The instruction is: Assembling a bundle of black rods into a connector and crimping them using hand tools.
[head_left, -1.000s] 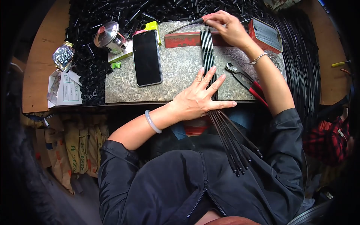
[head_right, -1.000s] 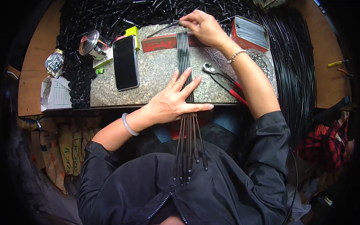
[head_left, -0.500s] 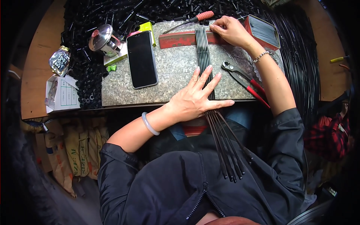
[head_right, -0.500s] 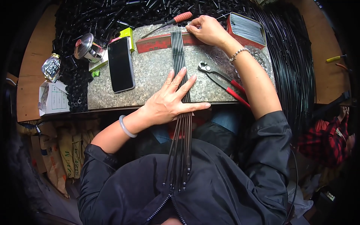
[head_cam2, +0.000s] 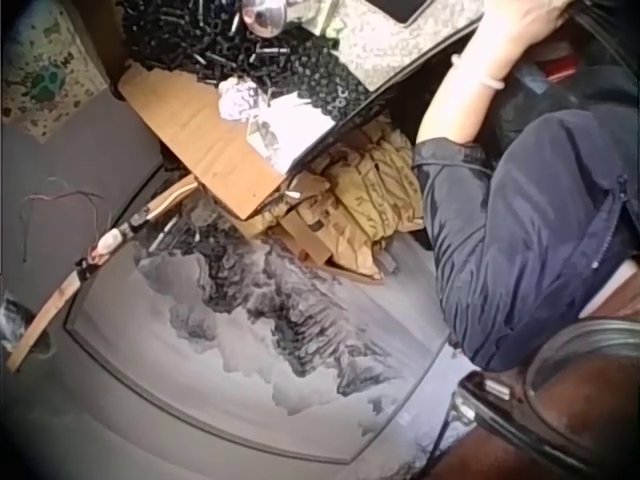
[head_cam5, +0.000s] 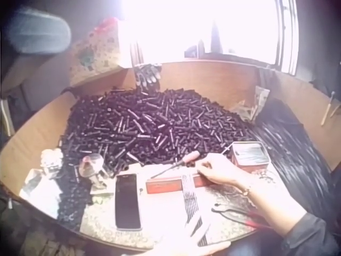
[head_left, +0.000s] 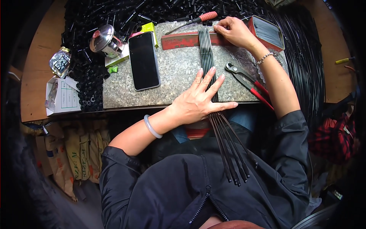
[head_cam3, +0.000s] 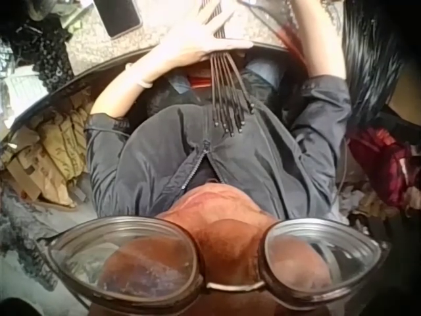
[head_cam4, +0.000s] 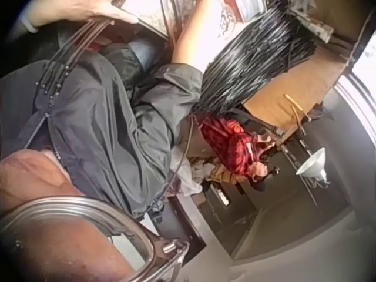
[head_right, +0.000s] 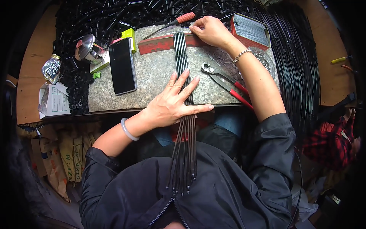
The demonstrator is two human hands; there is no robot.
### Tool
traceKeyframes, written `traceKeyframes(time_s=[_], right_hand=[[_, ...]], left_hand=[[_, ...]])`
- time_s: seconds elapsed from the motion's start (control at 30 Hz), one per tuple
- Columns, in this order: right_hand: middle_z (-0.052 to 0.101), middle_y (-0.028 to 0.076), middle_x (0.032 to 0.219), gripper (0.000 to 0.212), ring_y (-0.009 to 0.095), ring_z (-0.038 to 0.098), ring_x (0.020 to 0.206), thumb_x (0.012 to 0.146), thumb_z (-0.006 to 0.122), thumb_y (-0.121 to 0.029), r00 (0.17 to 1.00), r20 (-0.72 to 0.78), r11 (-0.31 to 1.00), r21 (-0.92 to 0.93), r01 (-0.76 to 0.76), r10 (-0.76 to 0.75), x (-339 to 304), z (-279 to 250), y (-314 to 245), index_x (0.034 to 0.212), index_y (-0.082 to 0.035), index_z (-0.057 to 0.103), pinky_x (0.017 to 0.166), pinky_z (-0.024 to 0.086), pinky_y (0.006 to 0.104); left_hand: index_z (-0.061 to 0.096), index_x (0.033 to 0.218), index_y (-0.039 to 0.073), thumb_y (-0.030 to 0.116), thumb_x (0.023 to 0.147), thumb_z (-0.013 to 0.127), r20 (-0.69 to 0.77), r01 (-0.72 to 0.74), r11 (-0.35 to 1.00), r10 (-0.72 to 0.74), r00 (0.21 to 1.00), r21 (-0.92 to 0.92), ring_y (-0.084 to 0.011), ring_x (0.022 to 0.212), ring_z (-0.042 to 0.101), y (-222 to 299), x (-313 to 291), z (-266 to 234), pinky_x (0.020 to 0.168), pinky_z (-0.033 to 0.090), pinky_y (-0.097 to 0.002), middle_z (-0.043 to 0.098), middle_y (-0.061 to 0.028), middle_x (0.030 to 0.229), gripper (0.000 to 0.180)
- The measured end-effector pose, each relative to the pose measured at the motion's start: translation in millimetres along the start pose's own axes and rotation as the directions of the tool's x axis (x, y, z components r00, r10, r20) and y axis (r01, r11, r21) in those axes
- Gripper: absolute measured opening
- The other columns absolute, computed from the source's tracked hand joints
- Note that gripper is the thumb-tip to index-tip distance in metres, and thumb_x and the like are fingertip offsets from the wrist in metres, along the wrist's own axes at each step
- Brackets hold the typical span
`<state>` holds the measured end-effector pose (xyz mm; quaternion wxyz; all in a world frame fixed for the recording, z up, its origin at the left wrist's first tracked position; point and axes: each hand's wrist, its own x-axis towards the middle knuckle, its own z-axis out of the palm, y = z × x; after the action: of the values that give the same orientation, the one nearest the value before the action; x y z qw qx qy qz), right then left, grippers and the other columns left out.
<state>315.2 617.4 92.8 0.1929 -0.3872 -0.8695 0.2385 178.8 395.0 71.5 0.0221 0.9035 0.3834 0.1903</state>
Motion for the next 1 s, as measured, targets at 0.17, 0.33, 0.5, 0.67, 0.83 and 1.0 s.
traceKeyframes(time_s=[0.17,0.33,0.5,0.67,0.83,1.0], right_hand=[[0.067,0.017,0.081,0.032,0.030,0.065,0.076,0.082,0.061,-0.031,1.000,0.011,1.000,-0.025,0.013,-0.013,3.0,1.4,-4.3,0.089,-0.001,0.068,0.073,0.051,0.0360],[0.067,0.013,0.081,0.026,0.023,0.064,0.075,0.084,0.060,-0.025,0.990,-0.019,0.983,0.113,0.143,-0.142,10.6,13.6,3.3,0.094,-0.002,0.066,0.071,0.050,0.0324],[0.062,0.005,0.076,0.016,0.012,0.056,0.072,0.086,0.059,-0.015,0.989,0.126,0.982,0.185,0.049,-0.073,13.4,8.1,4.7,0.090,0.001,0.061,0.070,0.046,0.0264],[0.059,0.002,0.075,0.013,0.008,0.051,0.073,0.088,0.057,-0.010,0.987,0.144,0.987,0.155,0.052,-0.075,12.3,6.8,-3.1,0.088,0.002,0.059,0.071,0.045,0.0238],[0.060,0.003,0.077,0.013,0.008,0.052,0.074,0.088,0.057,-0.010,0.986,0.146,0.984,0.170,0.052,-0.077,13.0,4.3,-3.6,0.088,0.003,0.059,0.071,0.045,0.0247],[0.062,0.004,0.079,0.013,0.009,0.054,0.075,0.087,0.058,-0.009,0.984,0.148,0.985,0.155,0.081,-0.104,14.5,4.4,-6.6,0.089,0.004,0.059,0.072,0.046,0.0247]], left_hand=[[0.045,0.130,0.044,0.021,0.079,0.058,-0.003,-0.007,1.000,0.007,1.000,0.003,-0.0513,0.128,0.029,-0.8,0.5,0.1,0.097,0.032,-0.0647,0.032,-0.0238,0.140,0.057],[0.046,0.130,0.044,0.022,0.078,0.059,-0.009,-0.008,1.000,0.008,1.000,-0.002,-0.0516,0.127,0.029,-0.7,0.0,0.7,0.097,0.033,-0.0646,0.033,-0.0240,0.139,0.058],[0.046,0.129,0.043,0.023,0.077,0.060,-0.016,-0.016,1.000,0.016,1.000,-0.024,-0.0521,0.126,0.031,-0.6,0.7,-1.1,0.096,0.034,-0.0646,0.035,-0.0247,0.138,0.058],[0.047,0.129,0.043,0.025,0.078,0.060,-0.024,-0.023,1.000,0.023,0.999,-0.016,-0.0522,0.125,0.033,-0.8,0.6,-1.2,0.095,0.034,-0.0645,0.037,-0.0252,0.136,0.056],[0.046,0.129,0.043,0.023,0.079,0.058,-0.029,-0.019,1.000,0.019,0.999,-0.009,-0.0521,0.124,0.035,-0.6,0.9,-1.9,0.095,0.036,-0.0638,0.037,-0.0254,0.135,0.056],[0.045,0.130,0.044,0.022,0.078,0.058,-0.026,-0.021,1.000,0.021,0.999,-0.004,-0.0519,0.123,0.036,-0.9,0.4,-3.0,0.094,0.037,-0.0635,0.037,-0.0254,0.135,0.057]])
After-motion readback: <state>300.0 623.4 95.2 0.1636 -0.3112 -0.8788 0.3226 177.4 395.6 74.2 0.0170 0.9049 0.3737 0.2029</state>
